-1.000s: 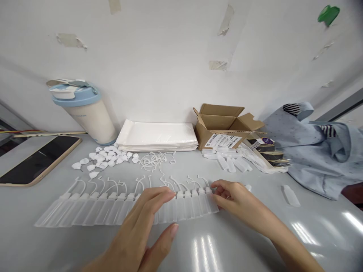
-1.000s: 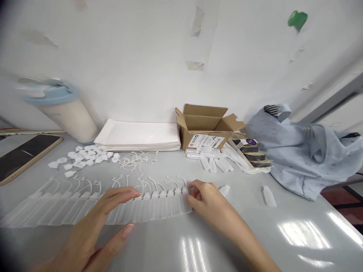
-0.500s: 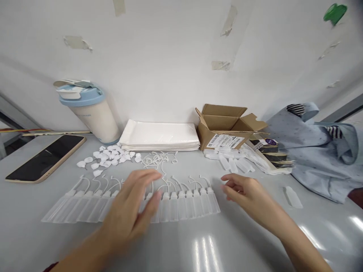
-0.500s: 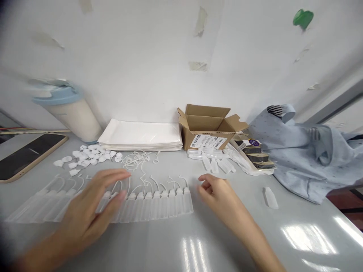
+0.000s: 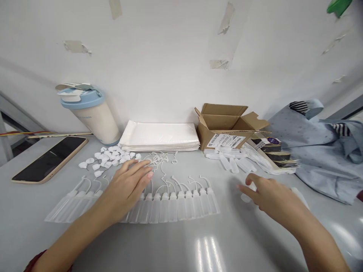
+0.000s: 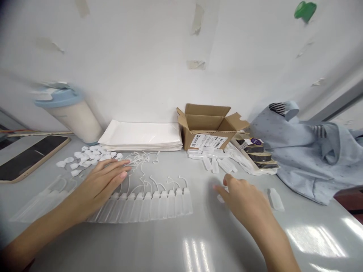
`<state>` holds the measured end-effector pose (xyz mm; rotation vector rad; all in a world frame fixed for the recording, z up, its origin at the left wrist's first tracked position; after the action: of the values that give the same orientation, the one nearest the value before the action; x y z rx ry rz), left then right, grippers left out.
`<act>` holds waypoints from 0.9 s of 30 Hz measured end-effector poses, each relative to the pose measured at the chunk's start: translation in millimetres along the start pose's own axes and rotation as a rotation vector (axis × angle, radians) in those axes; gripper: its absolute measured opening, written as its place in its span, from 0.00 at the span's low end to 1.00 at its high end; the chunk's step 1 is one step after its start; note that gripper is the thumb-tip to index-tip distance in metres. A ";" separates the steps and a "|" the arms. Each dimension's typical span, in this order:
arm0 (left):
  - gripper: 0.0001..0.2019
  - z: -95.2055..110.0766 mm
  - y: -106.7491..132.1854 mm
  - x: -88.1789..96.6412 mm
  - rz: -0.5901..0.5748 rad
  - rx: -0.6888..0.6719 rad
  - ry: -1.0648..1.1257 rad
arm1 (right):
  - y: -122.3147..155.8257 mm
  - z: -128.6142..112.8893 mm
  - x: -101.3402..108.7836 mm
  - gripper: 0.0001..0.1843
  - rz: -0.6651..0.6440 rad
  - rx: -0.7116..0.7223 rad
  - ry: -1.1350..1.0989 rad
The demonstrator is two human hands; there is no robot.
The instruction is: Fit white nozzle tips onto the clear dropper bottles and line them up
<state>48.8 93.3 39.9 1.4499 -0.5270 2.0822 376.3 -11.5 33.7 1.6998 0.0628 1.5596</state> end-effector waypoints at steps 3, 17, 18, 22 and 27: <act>0.23 -3.9 1.3 -5.3 -0.028 0.020 0.014 | 0.9 -10.1 -2.7 0.16 -0.007 0.038 0.025; 0.21 -10.6 6.6 25.4 0.134 0.167 0.196 | 2.6 -32.9 -6.9 0.13 -0.015 0.049 0.176; 0.19 -14.5 7.4 27.9 0.155 0.198 0.201 | 1.9 -33.9 -8.3 0.12 -0.019 0.059 0.179; 0.14 -23.9 10.0 32.0 0.209 0.223 0.206 | -0.4 -37.3 -11.5 0.11 -0.027 0.088 0.181; 0.10 -28.9 13.8 37.1 0.282 0.223 0.220 | 0.9 -38.7 -11.1 0.12 -0.019 0.105 0.171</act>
<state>8.9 107.5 64.7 1.3004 -0.4432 2.5569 340.3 1.9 21.6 1.6366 0.2512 1.7102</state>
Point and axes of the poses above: each hand's wrist, its own y-axis away from the middle knuckle, its own x-axis out of the back of the hand, z = x × y, the point moved 10 cm from there along -y, towards the middle knuckle, and after that the axes turned 13 degrees about -z, right-handed, at the moved point
